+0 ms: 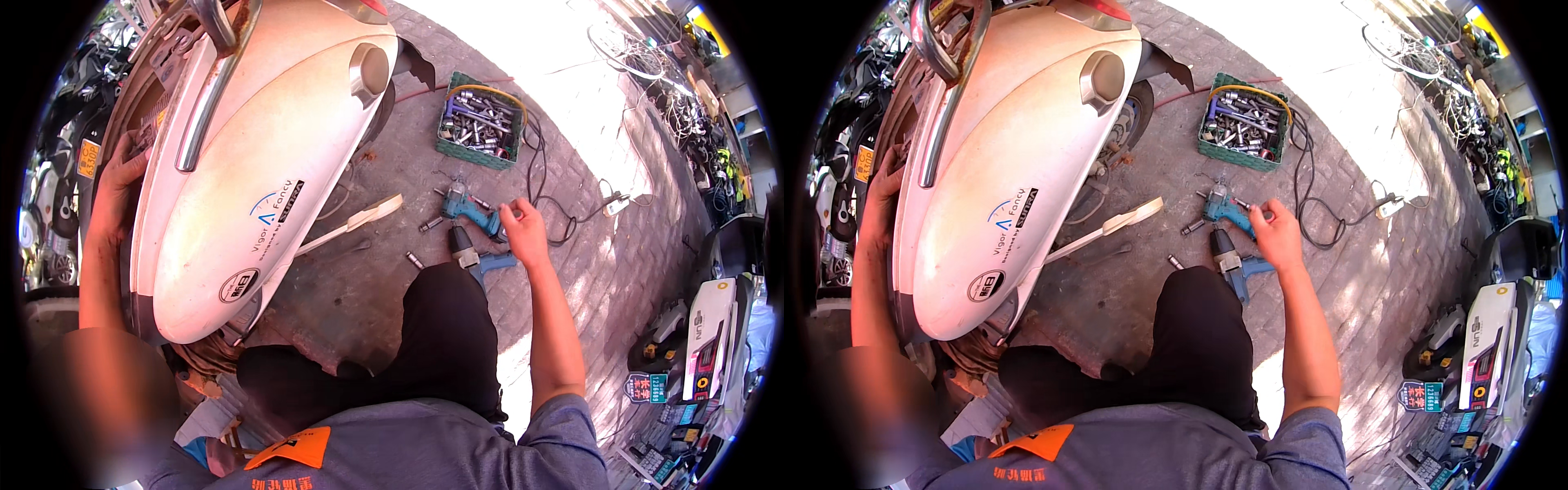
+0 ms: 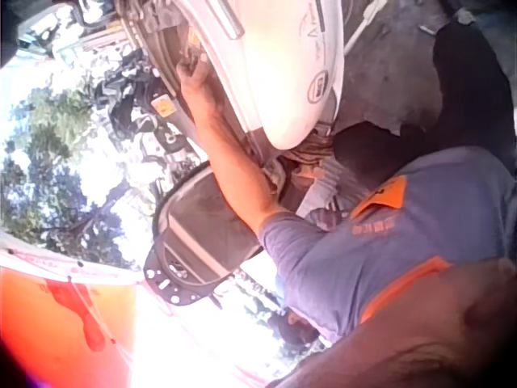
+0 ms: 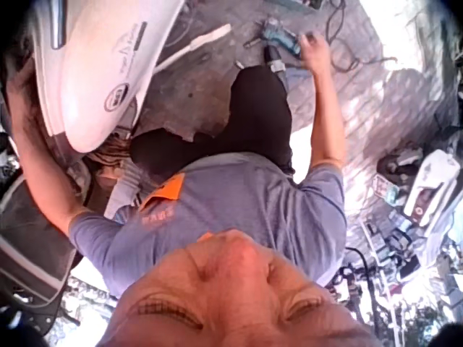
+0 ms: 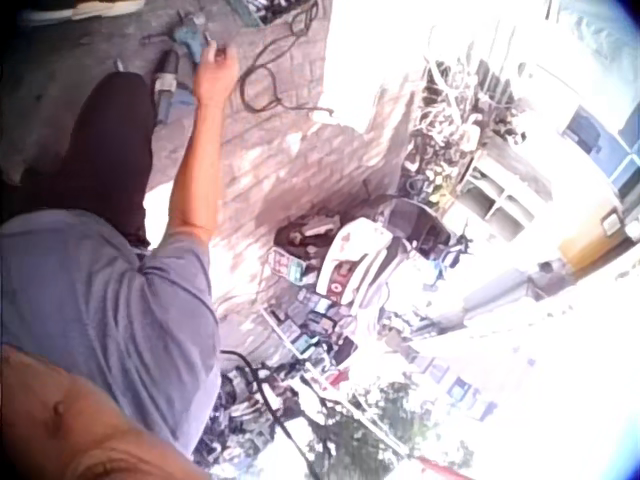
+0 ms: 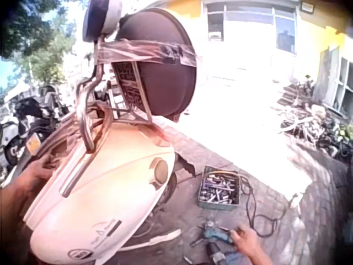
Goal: The person uses a screwdriver and an electric drill to remove fasteners and internal components from a scooter. They handle wires and a large electronic module located inside the chassis.
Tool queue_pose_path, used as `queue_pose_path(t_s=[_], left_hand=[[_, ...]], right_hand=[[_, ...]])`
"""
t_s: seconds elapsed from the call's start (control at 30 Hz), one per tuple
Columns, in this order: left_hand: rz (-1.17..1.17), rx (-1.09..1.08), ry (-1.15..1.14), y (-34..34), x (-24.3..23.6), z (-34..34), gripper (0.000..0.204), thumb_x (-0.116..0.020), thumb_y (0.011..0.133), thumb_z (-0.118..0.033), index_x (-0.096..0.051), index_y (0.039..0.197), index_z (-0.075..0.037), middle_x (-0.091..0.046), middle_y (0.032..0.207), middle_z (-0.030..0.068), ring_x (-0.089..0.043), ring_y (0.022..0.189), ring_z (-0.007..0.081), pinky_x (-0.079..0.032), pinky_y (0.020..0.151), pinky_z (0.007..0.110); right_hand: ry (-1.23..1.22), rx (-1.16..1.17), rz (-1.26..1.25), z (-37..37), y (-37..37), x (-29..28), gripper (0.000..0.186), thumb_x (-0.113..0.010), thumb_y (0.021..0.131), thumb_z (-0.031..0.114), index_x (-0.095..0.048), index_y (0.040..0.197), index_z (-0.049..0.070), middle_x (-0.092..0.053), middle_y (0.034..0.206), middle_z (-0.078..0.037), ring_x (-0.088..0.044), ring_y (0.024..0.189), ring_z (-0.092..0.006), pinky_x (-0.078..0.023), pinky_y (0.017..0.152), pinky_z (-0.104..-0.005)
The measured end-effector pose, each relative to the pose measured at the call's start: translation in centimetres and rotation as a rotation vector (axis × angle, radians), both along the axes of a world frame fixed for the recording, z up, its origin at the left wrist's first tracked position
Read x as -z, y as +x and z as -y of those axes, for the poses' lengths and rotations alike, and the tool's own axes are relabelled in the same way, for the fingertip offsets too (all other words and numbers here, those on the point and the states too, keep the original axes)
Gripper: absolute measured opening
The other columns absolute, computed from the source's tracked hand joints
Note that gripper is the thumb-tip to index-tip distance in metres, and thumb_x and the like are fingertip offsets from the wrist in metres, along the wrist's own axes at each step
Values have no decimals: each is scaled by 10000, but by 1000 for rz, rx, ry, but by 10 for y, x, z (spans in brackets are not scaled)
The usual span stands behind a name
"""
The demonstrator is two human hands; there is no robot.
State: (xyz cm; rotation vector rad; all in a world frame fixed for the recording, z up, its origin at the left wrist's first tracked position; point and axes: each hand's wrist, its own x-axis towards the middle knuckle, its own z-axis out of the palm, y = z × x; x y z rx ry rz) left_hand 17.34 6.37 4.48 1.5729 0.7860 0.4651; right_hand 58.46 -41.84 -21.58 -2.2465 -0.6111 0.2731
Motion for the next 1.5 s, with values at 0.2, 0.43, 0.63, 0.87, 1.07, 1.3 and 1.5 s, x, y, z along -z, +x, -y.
queue_pose_path(t_s=[0.2, 0.43, 0.63, 0.87, 1.07, 1.3, 1.5], left_hand=[[-170, -283, 171, 13, -16, 42, 540, -563, 1062, -57, -458, 1580, 51, -562, 1552, 127, -584, 1384, 171, -474, 1150, 260], [96, -771, -8, -73, 34, -32, 514, -437, 1202, -404, -585, 1548, -54, -700, 1371, 179, -681, 1190, 268, -552, 1036, 381], [-47, -476, 134, -18, 21, -15, 506, -485, 1171, -361, -564, 1552, -37, -688, 1395, 169, -665, 1227, 248, -521, 1072, 359], [-90, -389, 187, -6, 10, 14, 513, -542, 1135, -311, -539, 1556, -17, -674, 1423, 158, -646, 1272, 224, -486, 1113, 333], [-80, -300, 234, 14, 7, 24, 534, -591, 1104, -268, -518, 1559, 1, -662, 1448, 148, -630, 1310, 204, -455, 1149, 311], [-96, -248, 298, 15, 10, 30, 588, -633, 1077, -263, -477, 1574, 10, -651, 1471, 128, -609, 1345, 189, -425, 1179, 298], [-219, -242, 401, 10, 9, 24, 668, -675, 1057, -361, -413, 1623, -121, -601, 1508, 146, -622, 1220, 210, -500, 986, 369]], right_hand=[[-780, -420, -271, 111, -51, 209, 410, -724, 943, 477, -779, 1083, 95, -796, 1167, -198, -749, 1128, -425, -592, 966, -542], [-941, -401, -82, 106, -15, 181, 393, -788, 889, 417, -783, 1075, 70, -775, 1180, -166, -737, 1155, -386, -596, 978, -513], [-467, -273, 387, 26, 52, 232, 468, -775, 927, 431, -711, 1175, 38, -735, 1199, -184, -675, 1154, -387, -542, 1005, -503], [-943, -345, 295, -41, 81, 245, 656, -713, 947, 677, -704, 1271, 106, -735, 1334, -98, -626, 1312, -285, -411, 1146, -483], [-893, -399, 233, -33, 94, 229, 692, -761, 870, 685, -759, 1193, 73, -794, 1186, -168, -736, 1148, -351, -535, 1007, -482], [-753, -468, -317, 18, 111, 144, 583, -855, 759, 353, -725, 1207, 4, -799, 1049, -197, -777, 964, -370, -603, 862, -465], [-274, -327, -616, 62, 43, -53, 309, -814, 814, 68, -695, 1092, 3, -701, 898, -11, -631, 804, -108, -547, 768, -315]])
